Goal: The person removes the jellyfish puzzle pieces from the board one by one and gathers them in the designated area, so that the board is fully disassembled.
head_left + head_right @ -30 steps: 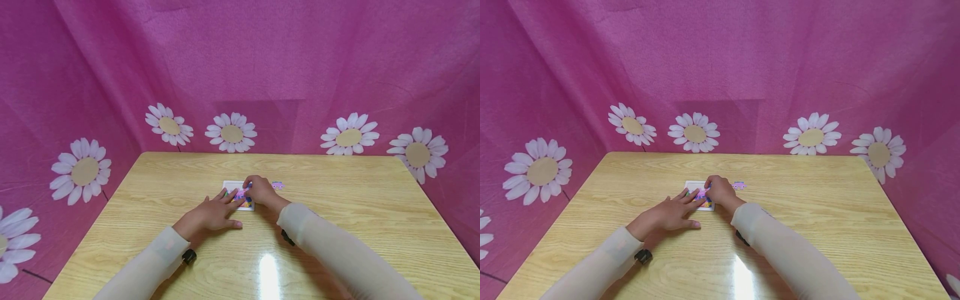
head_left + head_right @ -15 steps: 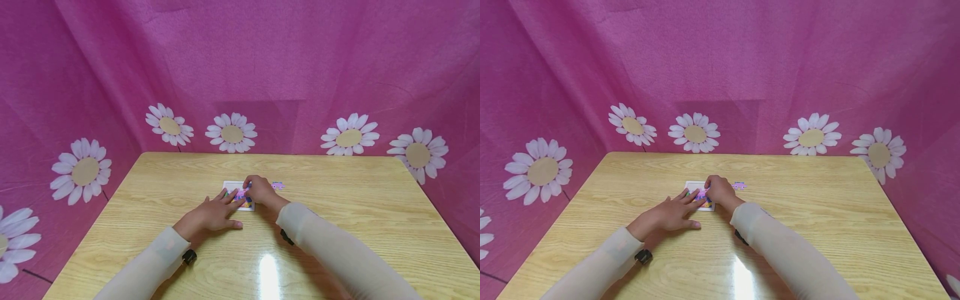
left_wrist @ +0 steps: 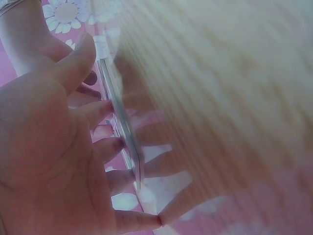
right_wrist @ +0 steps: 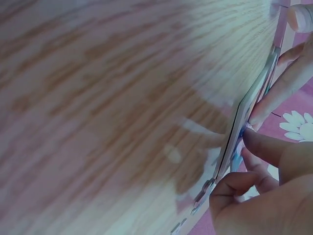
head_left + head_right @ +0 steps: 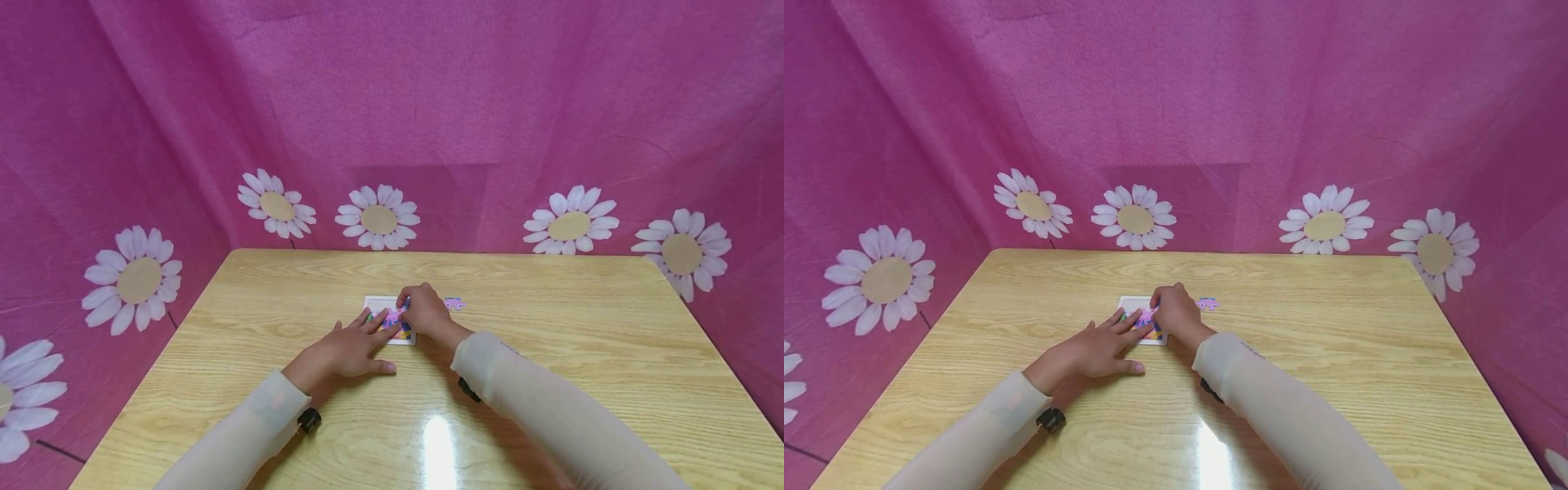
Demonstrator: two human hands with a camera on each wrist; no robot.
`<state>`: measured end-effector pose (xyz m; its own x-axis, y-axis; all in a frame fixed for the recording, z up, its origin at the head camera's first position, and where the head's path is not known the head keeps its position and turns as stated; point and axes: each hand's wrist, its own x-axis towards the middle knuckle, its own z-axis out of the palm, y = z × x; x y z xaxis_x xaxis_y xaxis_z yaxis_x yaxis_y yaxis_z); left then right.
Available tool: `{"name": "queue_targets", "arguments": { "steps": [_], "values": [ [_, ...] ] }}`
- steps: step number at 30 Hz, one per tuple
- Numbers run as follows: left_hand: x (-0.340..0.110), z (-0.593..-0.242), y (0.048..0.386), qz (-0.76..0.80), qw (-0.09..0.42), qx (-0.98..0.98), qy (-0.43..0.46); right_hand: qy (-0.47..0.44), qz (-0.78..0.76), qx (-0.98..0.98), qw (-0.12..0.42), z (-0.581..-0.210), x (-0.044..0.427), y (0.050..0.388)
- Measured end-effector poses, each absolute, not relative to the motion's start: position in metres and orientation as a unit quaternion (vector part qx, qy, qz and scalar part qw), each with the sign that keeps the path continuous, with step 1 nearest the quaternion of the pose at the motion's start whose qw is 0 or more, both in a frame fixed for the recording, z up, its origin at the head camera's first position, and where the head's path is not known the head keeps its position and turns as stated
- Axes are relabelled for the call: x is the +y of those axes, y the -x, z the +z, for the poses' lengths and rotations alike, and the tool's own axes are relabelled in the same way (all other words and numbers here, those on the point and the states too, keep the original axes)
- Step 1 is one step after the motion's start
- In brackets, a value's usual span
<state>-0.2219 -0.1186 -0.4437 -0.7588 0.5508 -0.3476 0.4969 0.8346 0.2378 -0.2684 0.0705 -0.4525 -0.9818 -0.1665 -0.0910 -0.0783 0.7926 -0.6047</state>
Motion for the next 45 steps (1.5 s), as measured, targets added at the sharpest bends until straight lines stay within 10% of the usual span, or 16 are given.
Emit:
{"name": "queue_targets", "arguments": {
  "steps": [45],
  "values": [
    [-0.1188,-0.4464,0.2235,0.062,0.205,0.937,-0.278,0.067,-0.397,0.914,0.049,-0.4536,0.0777,0.2752]
  ]
}}
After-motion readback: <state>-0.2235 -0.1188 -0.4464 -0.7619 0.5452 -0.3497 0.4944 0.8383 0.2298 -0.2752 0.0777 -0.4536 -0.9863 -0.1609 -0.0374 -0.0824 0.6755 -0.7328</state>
